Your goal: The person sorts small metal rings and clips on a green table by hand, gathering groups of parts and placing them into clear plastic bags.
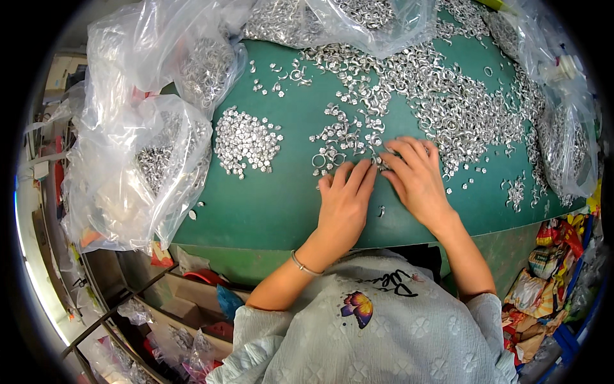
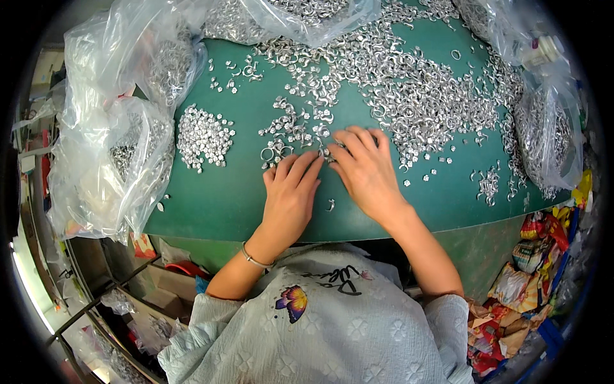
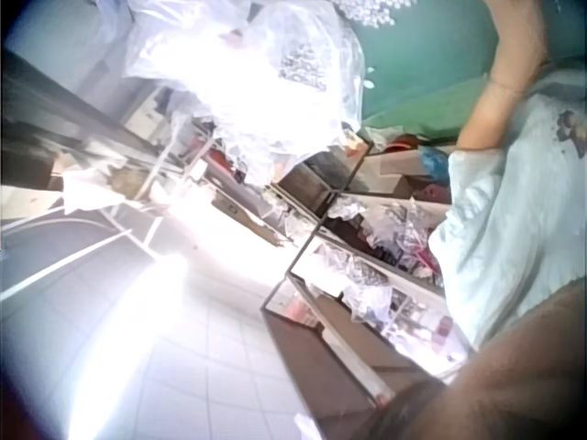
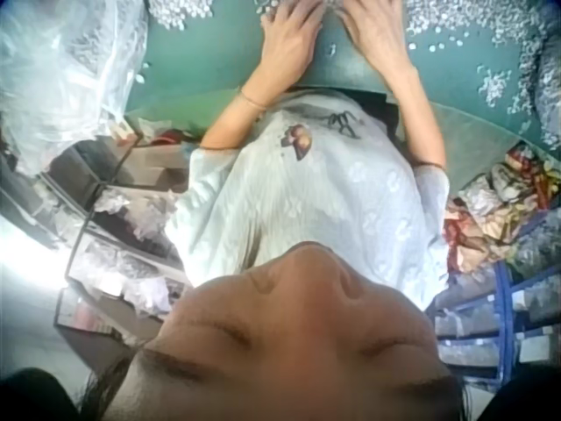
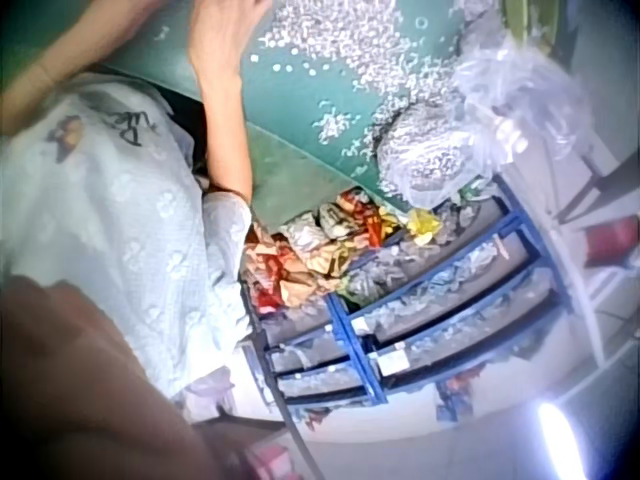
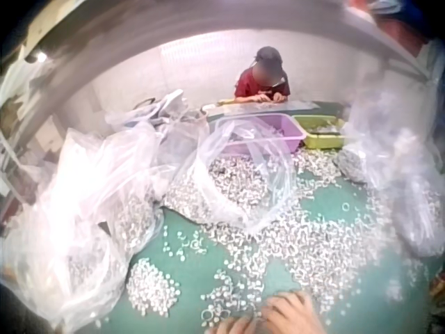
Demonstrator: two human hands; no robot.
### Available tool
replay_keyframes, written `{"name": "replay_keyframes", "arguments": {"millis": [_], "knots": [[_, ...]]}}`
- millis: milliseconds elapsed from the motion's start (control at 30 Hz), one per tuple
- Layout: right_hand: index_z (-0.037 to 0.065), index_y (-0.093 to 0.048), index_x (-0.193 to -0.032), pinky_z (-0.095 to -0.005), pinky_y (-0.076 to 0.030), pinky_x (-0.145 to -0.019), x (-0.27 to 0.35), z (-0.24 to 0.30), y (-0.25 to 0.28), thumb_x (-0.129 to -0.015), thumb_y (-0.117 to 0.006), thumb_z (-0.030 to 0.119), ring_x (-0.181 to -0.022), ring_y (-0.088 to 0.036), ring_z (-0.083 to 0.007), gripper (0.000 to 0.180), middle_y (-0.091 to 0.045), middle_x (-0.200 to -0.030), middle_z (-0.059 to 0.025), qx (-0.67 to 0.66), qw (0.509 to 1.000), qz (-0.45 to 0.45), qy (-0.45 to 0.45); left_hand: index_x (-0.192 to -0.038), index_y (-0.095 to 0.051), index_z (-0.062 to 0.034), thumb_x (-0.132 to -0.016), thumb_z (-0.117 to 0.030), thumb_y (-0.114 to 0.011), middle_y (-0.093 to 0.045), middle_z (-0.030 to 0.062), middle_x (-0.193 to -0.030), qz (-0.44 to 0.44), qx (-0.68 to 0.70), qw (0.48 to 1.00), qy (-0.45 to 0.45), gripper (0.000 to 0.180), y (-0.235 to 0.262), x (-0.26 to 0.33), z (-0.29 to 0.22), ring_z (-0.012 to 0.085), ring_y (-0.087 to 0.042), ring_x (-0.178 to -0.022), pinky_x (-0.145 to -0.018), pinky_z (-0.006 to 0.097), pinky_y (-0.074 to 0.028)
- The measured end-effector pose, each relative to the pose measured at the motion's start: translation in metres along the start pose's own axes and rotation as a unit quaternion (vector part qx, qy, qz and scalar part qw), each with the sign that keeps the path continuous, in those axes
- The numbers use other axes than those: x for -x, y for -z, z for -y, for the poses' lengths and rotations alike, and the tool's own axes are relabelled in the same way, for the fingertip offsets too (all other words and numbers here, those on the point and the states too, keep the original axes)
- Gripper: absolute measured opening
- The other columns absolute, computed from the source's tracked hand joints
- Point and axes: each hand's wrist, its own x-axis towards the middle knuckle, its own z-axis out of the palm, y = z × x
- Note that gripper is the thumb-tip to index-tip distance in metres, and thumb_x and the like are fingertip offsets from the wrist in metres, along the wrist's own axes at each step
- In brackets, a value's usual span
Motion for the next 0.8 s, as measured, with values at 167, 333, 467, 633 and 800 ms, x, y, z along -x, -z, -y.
{"name": "replay_keyframes", "arguments": {"millis": [167,333,467,633,800], "knots": [[0.006,-0.065,-0.089,-0.0375,-0.037,-0.088,0.024,-0.029,0.019,-0.078,-0.069,0.005,-0.085,-0.058,-0.0245,0.012,-0.062,-0.079,-0.0057,-0.054,0.994,-0.067,-0.072,-0.106,-0.063,-0.0027,-0.078,-0.004,-0.068,-0.058,0.0078,-0.112,-0.021,0.040,0.999,0.025,0.028,0.010,0.018,0.013,0.0265,-0.054,-0.103,-0.086,0.039,-0.037],[0.006,-0.066,-0.090,-0.0374,-0.037,-0.084,0.019,-0.024,0.019,-0.077,-0.069,0.003,-0.085,-0.056,-0.0244,0.013,-0.061,-0.086,-0.0054,-0.031,0.989,-0.072,-0.125,-0.112,-0.060,-0.0026,-0.079,-0.001,-0.067,-0.057,0.0082,-0.105,-0.031,0.033,0.996,0.072,0.034,0.001,-0.005,-0.001,0.0261,-0.054,-0.095,-0.082,0.038,-0.039],[0.006,-0.066,-0.093,-0.0386,-0.037,-0.084,0.013,-0.016,0.024,-0.076,-0.069,0.003,-0.093,-0.053,-0.0255,0.017,-0.057,-0.096,-0.0062,0.046,0.989,-0.094,-0.102,-0.112,-0.060,-0.0024,-0.080,0.001,-0.066,-0.058,0.0096,-0.101,-0.029,0.073,0.997,0.024,0.033,-0.001,0.009,0.016,0.0265,-0.055,-0.089,-0.079,0.036,-0.040],[0.007,-0.065,-0.094,-0.0409,-0.036,-0.085,-0.002,0.012,0.004,-0.073,-0.071,0.005,-0.094,-0.052,-0.0263,0.022,-0.056,-0.095,-0.0057,-0.020,0.999,-0.028,-0.028,-0.113,-0.058,-0.0001,-0.084,0.001,-0.060,-0.058,0.0120,-0.100,-0.025,0.099,0.992,0.073,0.030,0.007,0.014,0.008,0.0281,-0.056,-0.090,-0.077,0.036,-0.040],[0.007,-0.065,-0.096,-0.0405,-0.037,-0.084,0.014,-0.002,0.012,-0.074,-0.071,0.005,-0.096,-0.052,-0.0255,0.023,-0.056,-0.099,-0.0054,0.004,0.997,-0.028,-0.070,-0.107,-0.062,0.0000,-0.082,0.003,-0.063,-0.059,0.0115,-0.100,-0.066,0.095,0.990,0.078,0.025,0.007,0.023,0.012,0.0278,-0.057,-0.087,-0.073,0.036,-0.042]]}}
